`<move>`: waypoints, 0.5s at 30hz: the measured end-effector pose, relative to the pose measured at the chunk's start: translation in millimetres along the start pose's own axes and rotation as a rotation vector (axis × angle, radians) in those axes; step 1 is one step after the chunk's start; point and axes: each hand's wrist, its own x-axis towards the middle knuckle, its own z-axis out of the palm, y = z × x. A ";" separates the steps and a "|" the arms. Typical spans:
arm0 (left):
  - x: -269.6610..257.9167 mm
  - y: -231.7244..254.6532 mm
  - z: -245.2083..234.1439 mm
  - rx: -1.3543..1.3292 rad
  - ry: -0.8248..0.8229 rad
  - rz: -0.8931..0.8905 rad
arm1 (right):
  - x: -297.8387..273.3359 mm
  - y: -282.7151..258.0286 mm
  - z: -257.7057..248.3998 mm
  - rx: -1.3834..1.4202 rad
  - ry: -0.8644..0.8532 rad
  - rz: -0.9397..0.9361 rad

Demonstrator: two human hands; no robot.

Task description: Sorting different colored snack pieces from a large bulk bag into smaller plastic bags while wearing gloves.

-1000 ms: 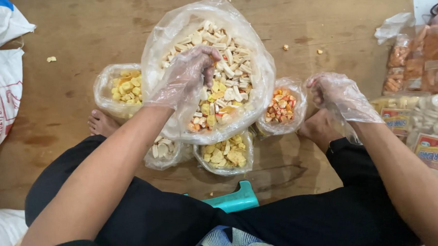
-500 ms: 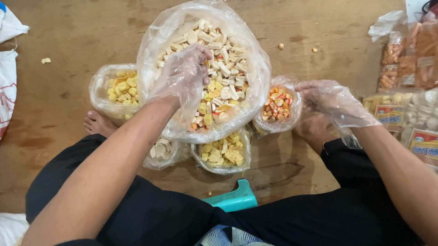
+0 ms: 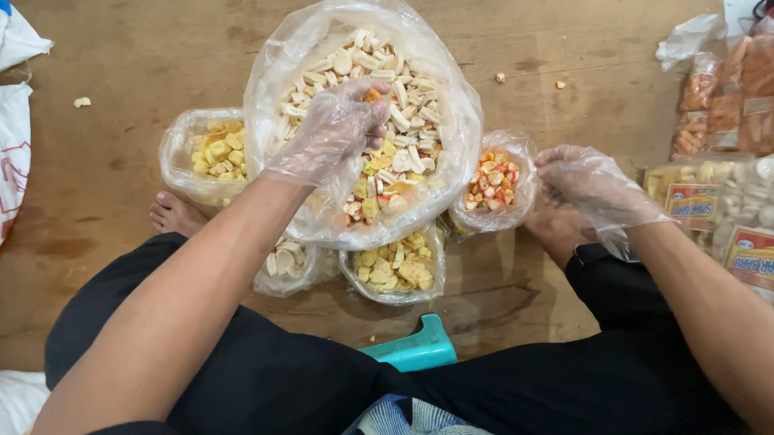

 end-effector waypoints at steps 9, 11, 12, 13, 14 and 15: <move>38.2 -30.0 -9.5 -0.121 -0.053 0.009 | -28.4 -57.2 -3.7 -0.003 0.108 -0.199; 21.1 -9.8 -5.3 -0.025 -0.139 0.069 | -41.6 -80.3 0.5 -0.003 0.054 -0.250; 20.5 -8.5 -3.4 -0.026 -0.136 0.068 | -47.8 -88.3 4.4 -0.005 0.051 -0.250; 20.1 -7.2 -1.7 0.006 -0.131 0.071 | -53.8 -96.3 8.5 -0.163 0.084 -0.403; 19.6 -5.8 -0.3 0.039 -0.125 0.074 | -59.7 -104.4 12.9 -0.321 0.115 -0.556; 12.8 -0.6 4.2 0.038 -0.121 0.073 | -69.9 -117.8 22.9 -0.321 0.110 -0.556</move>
